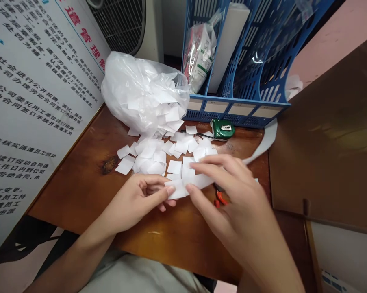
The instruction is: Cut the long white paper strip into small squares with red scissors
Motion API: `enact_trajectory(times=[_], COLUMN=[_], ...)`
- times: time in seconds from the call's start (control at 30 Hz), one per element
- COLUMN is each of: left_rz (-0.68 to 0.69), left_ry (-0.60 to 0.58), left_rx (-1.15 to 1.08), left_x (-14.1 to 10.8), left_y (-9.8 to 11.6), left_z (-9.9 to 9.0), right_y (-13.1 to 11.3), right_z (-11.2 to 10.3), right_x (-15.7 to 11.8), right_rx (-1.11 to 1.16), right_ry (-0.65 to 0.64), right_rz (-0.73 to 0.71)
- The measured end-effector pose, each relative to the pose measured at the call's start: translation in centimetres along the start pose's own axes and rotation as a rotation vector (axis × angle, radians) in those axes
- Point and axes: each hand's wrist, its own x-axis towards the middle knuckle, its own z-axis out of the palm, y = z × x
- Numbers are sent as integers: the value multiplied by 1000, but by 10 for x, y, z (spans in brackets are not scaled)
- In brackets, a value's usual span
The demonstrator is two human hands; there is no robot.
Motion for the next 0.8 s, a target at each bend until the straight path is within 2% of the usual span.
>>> enact_trajectory(times=[0.07, 0.1, 0.17, 0.27, 0.37, 0.47, 0.6, 0.7, 0.8], left_rz=[-15, -28, -50, -75, -83, -70, -81, -86, -74], left_ry=[67, 90, 114, 118, 113, 112, 107, 103, 99], left_rx=[5, 9, 20, 15, -10, -40, -65, -62, -71], left_x=[2, 2, 3, 5, 7, 8, 8, 7, 6], left_y=[-2, -3, -4, -7, -9, -10, -9, -5, -3], left_z=[-1, -1, -3, -4, -6, -6, -6, -8, -9], right_y=[7, 13, 32, 57, 66, 61, 52, 47, 47], right_z=[-6, -6, 1, 20, 32, 34, 31, 26, 17], right_x=[-26, -41, -66, -84, -81, -67, -52, -53, -73], right_rx=[-182, -235, -274, -295, -296, -339, -414, -450, -442], right_ry=[137, 131, 39, -42, -47, -80, -162, -131, -53], right_rz=[110, 170, 231, 301, 494, 672, 696, 658, 684])
